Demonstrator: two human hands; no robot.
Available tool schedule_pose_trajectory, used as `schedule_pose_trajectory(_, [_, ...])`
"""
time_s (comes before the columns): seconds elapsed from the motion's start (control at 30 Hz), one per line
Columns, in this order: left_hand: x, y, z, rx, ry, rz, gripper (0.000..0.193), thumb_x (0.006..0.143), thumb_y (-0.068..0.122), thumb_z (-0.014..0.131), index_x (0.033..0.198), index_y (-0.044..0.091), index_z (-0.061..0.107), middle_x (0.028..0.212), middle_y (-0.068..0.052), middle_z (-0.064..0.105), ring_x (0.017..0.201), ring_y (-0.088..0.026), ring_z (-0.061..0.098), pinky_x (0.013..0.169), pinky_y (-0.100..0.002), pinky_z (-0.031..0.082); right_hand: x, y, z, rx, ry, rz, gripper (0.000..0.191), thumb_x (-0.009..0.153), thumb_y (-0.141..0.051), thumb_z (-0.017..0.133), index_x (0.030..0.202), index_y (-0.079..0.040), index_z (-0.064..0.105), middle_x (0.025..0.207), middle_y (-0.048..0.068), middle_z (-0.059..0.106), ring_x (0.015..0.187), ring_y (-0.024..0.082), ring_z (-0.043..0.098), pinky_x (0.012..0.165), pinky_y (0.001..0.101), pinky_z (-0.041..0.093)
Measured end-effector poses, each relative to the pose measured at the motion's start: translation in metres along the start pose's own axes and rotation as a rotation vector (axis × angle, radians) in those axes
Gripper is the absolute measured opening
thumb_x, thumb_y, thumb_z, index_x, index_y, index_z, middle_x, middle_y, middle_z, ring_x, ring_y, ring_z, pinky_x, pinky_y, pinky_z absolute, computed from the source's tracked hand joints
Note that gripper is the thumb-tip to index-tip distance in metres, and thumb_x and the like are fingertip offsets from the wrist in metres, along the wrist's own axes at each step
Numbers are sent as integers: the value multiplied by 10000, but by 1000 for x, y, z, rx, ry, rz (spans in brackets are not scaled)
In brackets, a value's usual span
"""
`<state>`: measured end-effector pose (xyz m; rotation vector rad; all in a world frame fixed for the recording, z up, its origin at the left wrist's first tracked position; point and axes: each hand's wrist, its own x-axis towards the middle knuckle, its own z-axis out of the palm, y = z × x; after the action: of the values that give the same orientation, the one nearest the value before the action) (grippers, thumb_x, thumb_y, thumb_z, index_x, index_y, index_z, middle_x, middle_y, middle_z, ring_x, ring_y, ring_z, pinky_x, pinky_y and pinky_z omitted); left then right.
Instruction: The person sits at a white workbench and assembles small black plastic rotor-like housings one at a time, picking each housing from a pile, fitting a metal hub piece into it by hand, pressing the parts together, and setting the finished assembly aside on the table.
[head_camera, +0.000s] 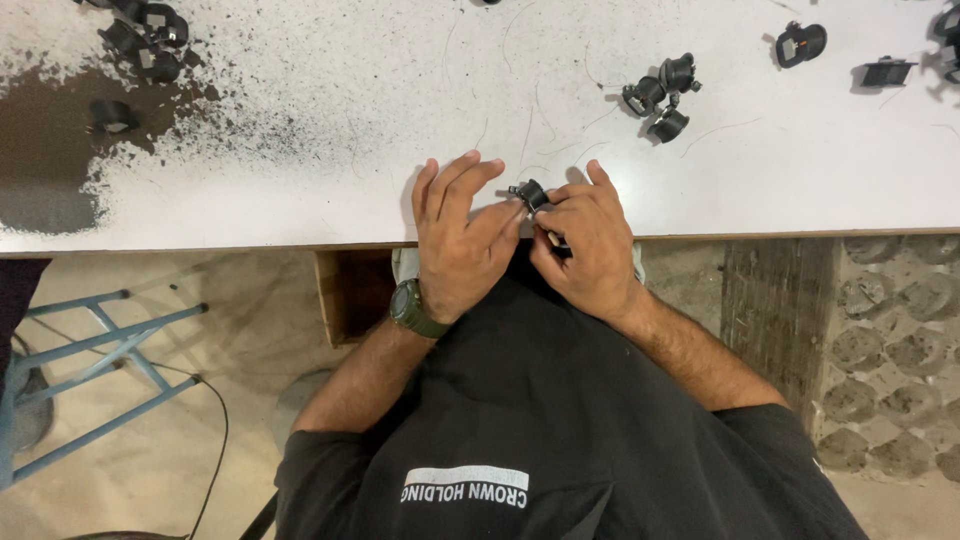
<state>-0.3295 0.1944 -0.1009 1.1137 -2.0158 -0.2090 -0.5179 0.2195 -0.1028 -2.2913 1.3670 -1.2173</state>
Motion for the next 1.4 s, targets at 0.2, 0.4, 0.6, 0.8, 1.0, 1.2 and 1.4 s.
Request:
schedule_pose_trajectory(0.2, [2,0,-6,-50,-99,-125,138,854,74,801,965,114,729,1245,-28,646,1335,-262,554,1231,-540,276,1,0,2,2,25,-7,308,798,69,792,1021,-53,618,940,94,648,1082,302,683,1239,585,345])
schedule_pose_trajectory(0.4, [0,1,-8,-87,-43,-41,165,848,70,806,981,116,719,1225,-23,650,1307,-262,578,1228,-541,313,4,-4,-1,22,13,-2,316,805,66,794,1033,-49,610,943,92,642,1077,306,680,1247,588,325])
schedule_pose_trajectory(0.6, [1,-5,-9,-31,-19,99,179,850,59,817,997,110,730,1305,-67,621,1346,-289,527,1196,-521,379,3,-5,-1,11,4,9,313,799,69,785,1025,-52,606,939,85,644,1076,310,679,1247,589,335])
schedule_pose_trajectory(0.8, [1,-5,-7,20,-82,132,144,857,99,838,957,127,738,1315,-55,610,1360,-284,510,1195,-542,362,2,0,0,28,8,6,305,797,56,793,1024,-49,618,929,90,645,1073,307,681,1244,591,338])
schedule_pose_trajectory(1.0, [5,-2,-5,-21,-44,50,162,890,132,844,1034,131,769,1302,-45,613,1326,-268,543,1201,-528,355,0,2,-1,21,-22,19,299,801,48,800,1022,-48,623,912,85,642,1071,304,683,1244,594,332])
schedule_pose_trajectory(1.2, [8,-3,-9,-48,-135,-70,138,864,106,805,980,115,729,1241,-47,629,1269,-268,571,1183,-535,349,2,2,3,23,23,9,296,815,72,786,1024,-49,613,930,97,641,1074,296,683,1254,586,329])
schedule_pose_trajectory(1.4, [8,-5,-14,-89,-139,-107,141,838,89,768,955,109,692,1182,-19,690,1269,-253,594,1185,-536,331,-1,-3,5,-14,44,-53,338,797,91,778,1041,-54,595,965,92,648,1125,340,685,1224,604,306])
